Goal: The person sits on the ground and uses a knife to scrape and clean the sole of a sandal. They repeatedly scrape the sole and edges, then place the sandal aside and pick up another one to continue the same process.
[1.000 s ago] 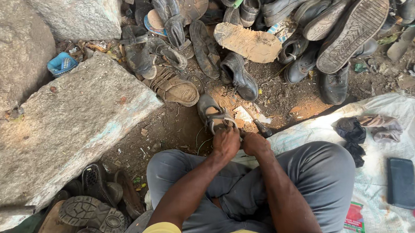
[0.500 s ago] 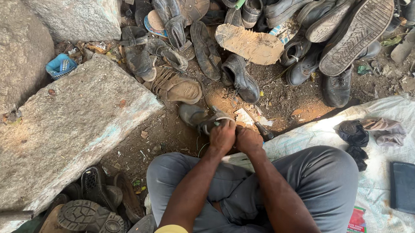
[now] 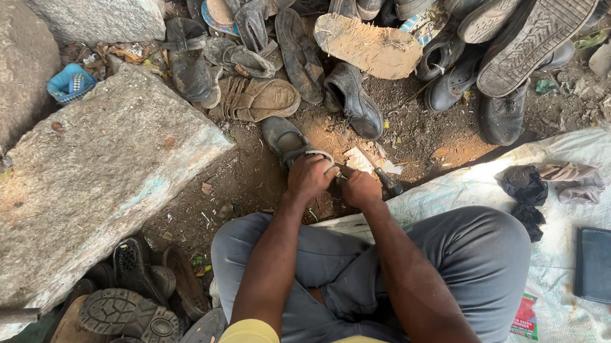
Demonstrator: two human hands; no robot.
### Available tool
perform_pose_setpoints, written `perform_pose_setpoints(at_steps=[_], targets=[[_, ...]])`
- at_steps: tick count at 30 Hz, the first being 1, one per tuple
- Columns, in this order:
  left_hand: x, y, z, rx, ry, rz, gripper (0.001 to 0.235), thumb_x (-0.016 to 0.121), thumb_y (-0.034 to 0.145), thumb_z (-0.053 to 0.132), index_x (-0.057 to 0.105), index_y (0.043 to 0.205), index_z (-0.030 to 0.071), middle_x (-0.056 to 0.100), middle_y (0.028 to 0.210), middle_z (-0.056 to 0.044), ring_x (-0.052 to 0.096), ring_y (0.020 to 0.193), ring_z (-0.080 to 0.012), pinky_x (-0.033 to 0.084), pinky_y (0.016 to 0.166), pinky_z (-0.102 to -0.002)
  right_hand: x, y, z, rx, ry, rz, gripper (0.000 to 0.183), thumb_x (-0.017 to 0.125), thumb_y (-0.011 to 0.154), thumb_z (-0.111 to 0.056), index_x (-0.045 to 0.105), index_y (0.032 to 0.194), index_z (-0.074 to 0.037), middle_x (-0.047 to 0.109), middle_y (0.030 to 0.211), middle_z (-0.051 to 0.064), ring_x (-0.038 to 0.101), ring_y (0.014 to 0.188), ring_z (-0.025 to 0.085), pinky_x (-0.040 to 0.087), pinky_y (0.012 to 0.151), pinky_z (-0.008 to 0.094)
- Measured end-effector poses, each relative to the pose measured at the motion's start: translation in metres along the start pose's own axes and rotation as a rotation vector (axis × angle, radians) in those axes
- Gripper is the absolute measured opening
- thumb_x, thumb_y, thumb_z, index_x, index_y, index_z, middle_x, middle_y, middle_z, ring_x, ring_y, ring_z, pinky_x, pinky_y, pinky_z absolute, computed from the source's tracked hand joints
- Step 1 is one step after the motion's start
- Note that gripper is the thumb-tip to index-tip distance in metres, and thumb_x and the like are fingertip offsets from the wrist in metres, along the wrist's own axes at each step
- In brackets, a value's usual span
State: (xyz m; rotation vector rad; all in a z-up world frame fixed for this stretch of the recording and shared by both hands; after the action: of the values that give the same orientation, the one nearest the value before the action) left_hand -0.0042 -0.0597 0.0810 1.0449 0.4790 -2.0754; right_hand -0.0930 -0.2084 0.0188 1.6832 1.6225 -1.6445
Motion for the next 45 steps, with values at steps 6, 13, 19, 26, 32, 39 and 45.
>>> perform_pose_setpoints(at_steps=[6, 13, 19, 26, 32, 39, 45], targets=[[0.029, 0.014, -0.038, -0.087, -0.351, 0.086, 0.043, 0.067, 0.096, 0.046, 0.077, 0.102, 0.005, 0.075, 0.1, -0.017, 0.071, 0.091, -0.0319, 0.055, 0.086, -0.044, -0.05, -0.026, -0.027, -0.206, 0.126, 0.027, 0.044, 0.046, 0.102, -0.043, 0.063, 0.131, -0.014, 0.073, 0.098, 0.024, 0.07, 0.095, 0.045, 0.055, 0.081, 0.056], [0.05, 0.033, -0.06, -0.177, -0.303, 0.232, 0.047, 0.073, 0.092, 0.049, 0.078, 0.096, 0.003, 0.074, 0.092, -0.019, 0.066, 0.082, -0.0325, 0.05, 0.074, -0.046, -0.053, -0.045, -0.042, 0.215, 0.11, -0.203, 0.061, 0.033, 0.109, -0.057, 0.071, 0.115, -0.009, 0.073, 0.092, 0.02, 0.075, 0.086, 0.036, 0.061, 0.08, 0.049], [0.04, 0.032, -0.06, -0.118, -0.437, 0.168, 0.044, 0.072, 0.094, 0.045, 0.075, 0.089, 0.001, 0.071, 0.082, -0.018, 0.065, 0.071, -0.031, 0.051, 0.072, -0.044, -0.061, -0.08, -0.047, 0.04, 0.072, -0.028, 0.043, 0.039, 0.104, -0.044, 0.062, 0.12, -0.01, 0.07, 0.087, 0.024, 0.072, 0.082, 0.044, 0.059, 0.075, 0.056], [0.042, 0.04, -0.069, 0.275, -0.273, 0.301, 0.027, 0.067, 0.098, 0.031, 0.078, 0.094, 0.007, 0.071, 0.084, -0.018, 0.065, 0.078, -0.0377, 0.05, 0.072, -0.049, -0.068, -0.046, -0.035, -0.037, 0.216, 0.038, 0.035, 0.05, 0.096, -0.038, 0.069, 0.104, -0.01, 0.069, 0.087, 0.028, 0.068, 0.088, 0.051, 0.056, 0.079, 0.058], [0.046, 0.041, -0.076, 0.056, -0.436, 0.372, 0.032, 0.077, 0.091, 0.033, 0.074, 0.086, 0.001, 0.07, 0.08, -0.02, 0.066, 0.074, -0.0387, 0.051, 0.068, -0.05, -0.064, -0.087, -0.047, 0.016, 0.077, -0.033, 0.044, 0.039, 0.104, -0.043, 0.063, 0.104, -0.005, 0.07, 0.083, 0.03, 0.071, 0.083, 0.05, 0.057, 0.076, 0.059], [0.029, 0.033, -0.069, -0.211, -0.722, 0.065, 0.032, 0.072, 0.094, 0.034, 0.075, 0.088, 0.002, 0.07, 0.075, -0.017, 0.062, 0.067, -0.0245, 0.052, 0.068, -0.041, -0.069, -0.073, -0.06, 0.167, 0.113, -0.227, 0.054, 0.031, 0.112, -0.047, 0.065, 0.109, -0.006, 0.072, 0.085, 0.02, 0.074, 0.079, 0.039, 0.062, 0.071, 0.053], [0.035, 0.02, -0.069, -0.094, -0.735, 0.239, 0.032, 0.071, 0.094, 0.032, 0.072, 0.088, 0.001, 0.067, 0.077, -0.012, 0.059, 0.065, -0.0197, 0.05, 0.065, -0.038, -0.054, -0.087, -0.055, 0.088, 0.168, -0.105, 0.044, 0.035, 0.108, -0.039, 0.061, 0.123, -0.007, 0.073, 0.084, 0.021, 0.075, 0.074, 0.042, 0.061, 0.066, 0.057]])
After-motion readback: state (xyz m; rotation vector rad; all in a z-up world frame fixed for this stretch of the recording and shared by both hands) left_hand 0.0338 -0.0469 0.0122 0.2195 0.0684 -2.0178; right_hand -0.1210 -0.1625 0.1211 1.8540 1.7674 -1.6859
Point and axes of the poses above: each hand's wrist, its own y-axis towards the middle knuckle, its own x-axis out of the palm, z = x × y, the point moved 3 cm from there along y, towards the middle knuckle
